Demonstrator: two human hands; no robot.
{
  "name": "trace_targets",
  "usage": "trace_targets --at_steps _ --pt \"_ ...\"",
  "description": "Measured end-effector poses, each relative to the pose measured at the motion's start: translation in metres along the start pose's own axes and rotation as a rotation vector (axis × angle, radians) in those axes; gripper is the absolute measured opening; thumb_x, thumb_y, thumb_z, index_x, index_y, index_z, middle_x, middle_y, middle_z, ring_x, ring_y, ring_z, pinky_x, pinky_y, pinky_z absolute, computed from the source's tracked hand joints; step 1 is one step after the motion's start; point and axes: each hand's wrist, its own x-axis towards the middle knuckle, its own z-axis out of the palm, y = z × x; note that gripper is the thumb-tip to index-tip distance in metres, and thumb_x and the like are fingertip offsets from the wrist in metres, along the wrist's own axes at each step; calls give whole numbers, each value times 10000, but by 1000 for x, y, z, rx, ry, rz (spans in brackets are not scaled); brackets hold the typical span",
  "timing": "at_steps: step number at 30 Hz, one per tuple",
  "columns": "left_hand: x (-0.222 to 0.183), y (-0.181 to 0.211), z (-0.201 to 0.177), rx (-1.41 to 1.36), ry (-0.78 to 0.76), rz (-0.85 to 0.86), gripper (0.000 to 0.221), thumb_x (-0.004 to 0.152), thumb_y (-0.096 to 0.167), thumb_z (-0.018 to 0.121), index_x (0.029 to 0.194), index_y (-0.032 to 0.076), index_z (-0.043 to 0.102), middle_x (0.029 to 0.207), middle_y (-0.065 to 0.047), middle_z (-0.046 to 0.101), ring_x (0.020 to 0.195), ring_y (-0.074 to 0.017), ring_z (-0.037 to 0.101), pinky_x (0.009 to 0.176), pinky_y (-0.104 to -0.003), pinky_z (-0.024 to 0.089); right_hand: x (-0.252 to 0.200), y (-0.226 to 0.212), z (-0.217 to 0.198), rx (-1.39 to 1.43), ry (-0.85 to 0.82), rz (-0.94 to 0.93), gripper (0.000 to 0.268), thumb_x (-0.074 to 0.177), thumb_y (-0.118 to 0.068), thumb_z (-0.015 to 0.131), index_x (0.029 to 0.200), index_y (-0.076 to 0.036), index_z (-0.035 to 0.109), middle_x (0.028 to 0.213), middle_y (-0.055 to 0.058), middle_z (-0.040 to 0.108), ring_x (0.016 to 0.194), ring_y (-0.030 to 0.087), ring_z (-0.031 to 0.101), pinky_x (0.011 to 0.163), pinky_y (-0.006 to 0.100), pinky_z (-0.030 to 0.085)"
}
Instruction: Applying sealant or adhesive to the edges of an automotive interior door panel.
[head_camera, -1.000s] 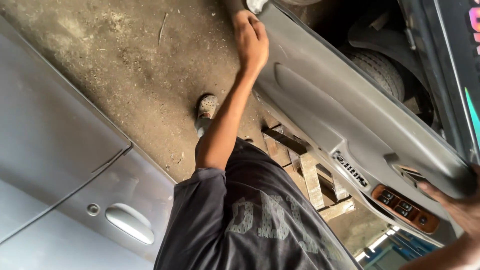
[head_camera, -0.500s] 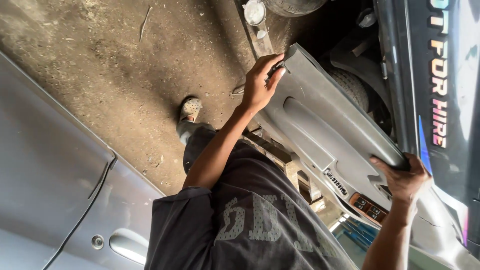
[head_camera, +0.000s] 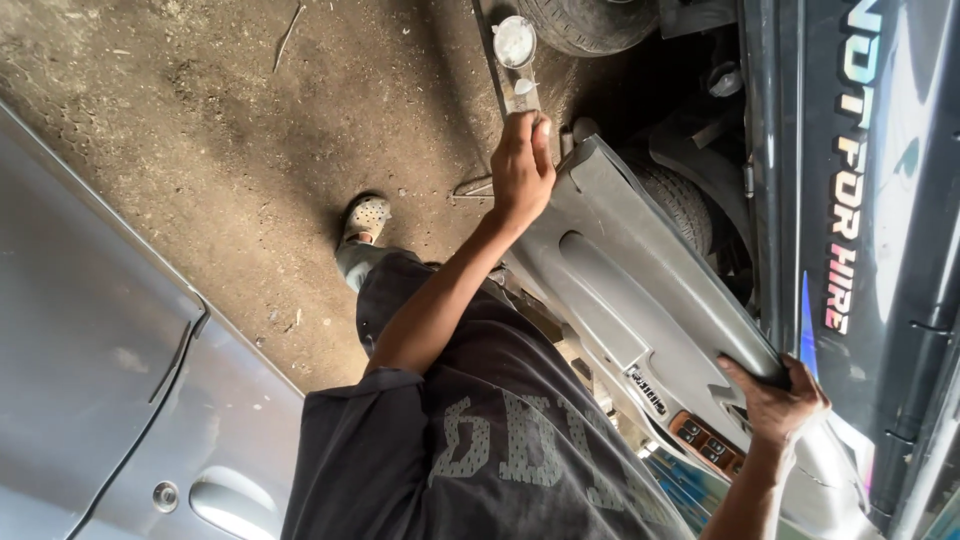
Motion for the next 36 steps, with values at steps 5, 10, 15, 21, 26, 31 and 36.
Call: trace_targets --at_steps 5,10,15,21,26,31,36 --pt "-32 -67 33 -238 -152 -457 287 1114 251 459 944 65 598 737 -44 600 569 -119 535 470 -276 455 4 2 -1 -78 -69 115 668 792 -722 845 873 -80 679 676 -7 658 541 108 641 592 269 587" --pt "-14 -44 -35 -379 -402 -556 363 1111 376 522 945 71 627 762 -55 611 601 -139 536 517 -294 451 1 -8 -10 1 -69 114 636 779 -667 891 943 -82 704 757 1 693 633 110 668 646 276 587" --pt "-1 18 -88 -770 -663 -531 530 918 485 689 1257 88 601 987 -42 637 820 -135 636 691 -307 582 3 -28 -11 49 -57 98 627 788 -642 908 972 -77 709 820 14 718 703 113 695 677 279 601" --pt "-19 24 -73 -708 -598 -416 723 856 501 842 1341 13 622 1188 -125 718 1105 -227 691 1017 -394 569 -10 -33 -14 119 -86 164 605 816 -628 908 959 -74 711 783 -1 713 630 96 678 624 255 591" --pt "-20 28 -69 -688 -603 -541 695 835 467 834 1315 0 647 1127 -138 741 1043 -236 714 990 -378 599 -24 -20 -8 -25 -43 92 575 819 -589 910 995 -71 733 759 28 724 565 115 665 574 249 582" --pt "-16 30 -80 -758 -656 -525 743 859 422 847 1403 -4 574 1269 -152 687 1199 -252 665 1085 -390 552 -17 -39 -25 23 -109 101 631 834 -602 889 1053 -31 734 861 67 749 659 153 716 625 261 612" --pt "-13 27 -81 -904 -702 -558 852 857 437 879 1488 3 507 1420 -178 603 1363 -274 576 1188 -434 459 -13 -46 -27 28 -115 75 678 799 -587 898 1103 -3 736 914 101 765 711 192 740 651 279 630"
